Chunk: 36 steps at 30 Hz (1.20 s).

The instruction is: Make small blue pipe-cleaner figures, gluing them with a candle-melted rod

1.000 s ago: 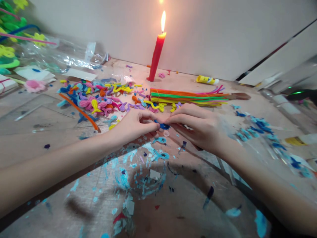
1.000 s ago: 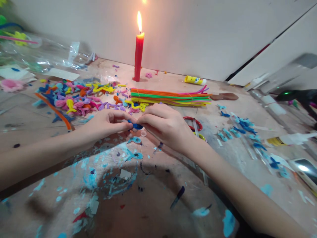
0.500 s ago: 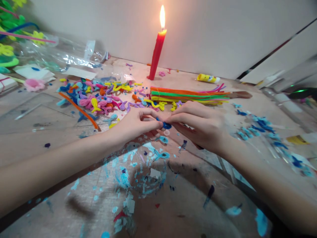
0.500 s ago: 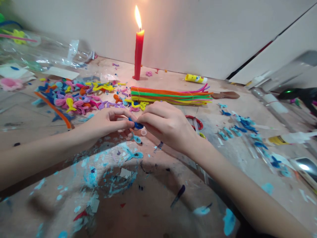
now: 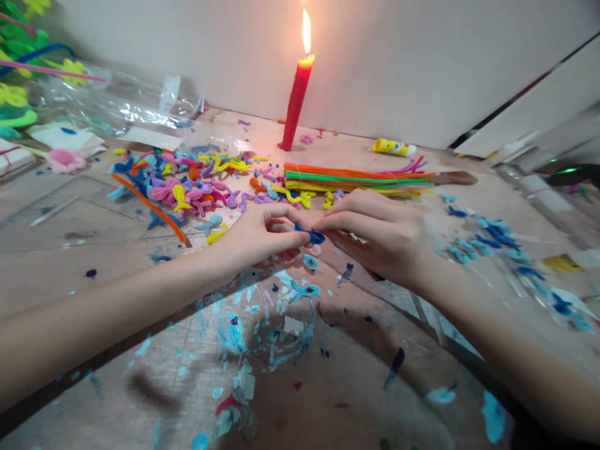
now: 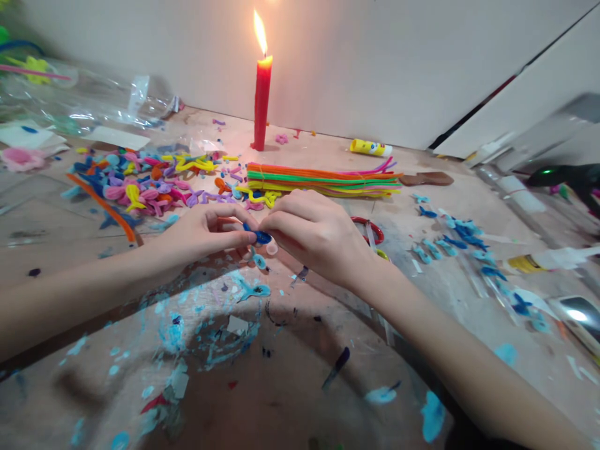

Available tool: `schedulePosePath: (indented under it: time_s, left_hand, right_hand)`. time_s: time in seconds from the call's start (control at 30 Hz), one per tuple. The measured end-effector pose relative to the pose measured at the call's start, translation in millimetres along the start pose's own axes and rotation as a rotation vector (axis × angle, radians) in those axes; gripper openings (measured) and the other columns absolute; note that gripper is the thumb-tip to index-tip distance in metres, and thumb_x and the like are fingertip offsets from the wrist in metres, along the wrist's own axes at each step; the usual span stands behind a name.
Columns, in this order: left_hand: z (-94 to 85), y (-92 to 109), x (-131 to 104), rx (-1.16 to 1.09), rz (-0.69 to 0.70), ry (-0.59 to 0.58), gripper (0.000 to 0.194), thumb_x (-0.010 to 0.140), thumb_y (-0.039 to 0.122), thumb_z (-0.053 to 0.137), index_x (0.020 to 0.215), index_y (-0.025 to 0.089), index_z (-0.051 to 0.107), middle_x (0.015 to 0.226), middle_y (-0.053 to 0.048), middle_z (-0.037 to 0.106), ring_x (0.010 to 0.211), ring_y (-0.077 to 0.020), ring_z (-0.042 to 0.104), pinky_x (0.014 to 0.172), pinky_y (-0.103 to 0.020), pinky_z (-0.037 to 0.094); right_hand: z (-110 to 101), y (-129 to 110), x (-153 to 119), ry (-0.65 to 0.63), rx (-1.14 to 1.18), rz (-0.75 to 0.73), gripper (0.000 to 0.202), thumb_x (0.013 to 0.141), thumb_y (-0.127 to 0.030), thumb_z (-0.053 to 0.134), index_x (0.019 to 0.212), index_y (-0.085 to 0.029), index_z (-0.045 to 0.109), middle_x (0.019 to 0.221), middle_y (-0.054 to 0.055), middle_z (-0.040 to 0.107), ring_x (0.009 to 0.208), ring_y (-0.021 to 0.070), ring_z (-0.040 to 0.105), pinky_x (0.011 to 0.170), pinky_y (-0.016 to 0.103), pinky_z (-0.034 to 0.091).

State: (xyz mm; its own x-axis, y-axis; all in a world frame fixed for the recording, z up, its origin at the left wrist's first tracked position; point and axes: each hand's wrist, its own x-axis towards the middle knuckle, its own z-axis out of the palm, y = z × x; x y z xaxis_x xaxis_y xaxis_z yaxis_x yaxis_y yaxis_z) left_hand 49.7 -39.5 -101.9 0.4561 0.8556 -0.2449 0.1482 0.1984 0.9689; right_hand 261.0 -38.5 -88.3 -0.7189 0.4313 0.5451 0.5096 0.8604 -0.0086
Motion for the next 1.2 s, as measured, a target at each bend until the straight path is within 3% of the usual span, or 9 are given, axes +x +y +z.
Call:
schedulePosePath:
  time_s: [0.67,0.87,1.2]
  left_hand:
    - [1.3,-1.8,-0.1,0.109,0.085,0.033,0.022,0.072,0.025,0.077,0.088,0.016,0.064,0.065,0.002,0.065,0.053,-0.0088,0.058,0.044,-0.016,0.035]
    - [2.6,-3.7,-0.4,0.092,0.13,0.017,0.023,0.073,0.026,0.076,0.087,0.015,0.062,0.072,-0.002,0.07,0.062,-0.0125,0.066,0.052,-0.018,0.043]
    - [3.6,-3.9,1.4,0.1,0.163,0.009,0.019,0.076,0.025,0.074,0.086,0.016,0.06,0.064,0.001,0.069,0.059,-0.0128,0.066,0.051,-0.02,0.044]
  right_hand:
    - [0.8,-0.6,0.3,0.01,-0.051,-0.011,0.016,0.096,-0.02,0.054,0.093,-0.021,0.07,0.085,0.006,0.072,0.078,0.0169,0.065,0.07,0.031,0.054]
    - [1.9,-1.0,-0.1,0.05,-0.055,-0.027,0.012,0.094,-0.018,0.058,0.094,-0.019,0.07,0.084,0.005,0.072,0.078,0.0159,0.066,0.069,0.029,0.053]
    - [1.4,-2.7,0.6,0.029,-0.077,0.016,0.014,0.095,-0.02,0.057,0.093,-0.023,0.071,0.085,0.003,0.072,0.078,0.0158,0.066,0.068,0.03,0.052]
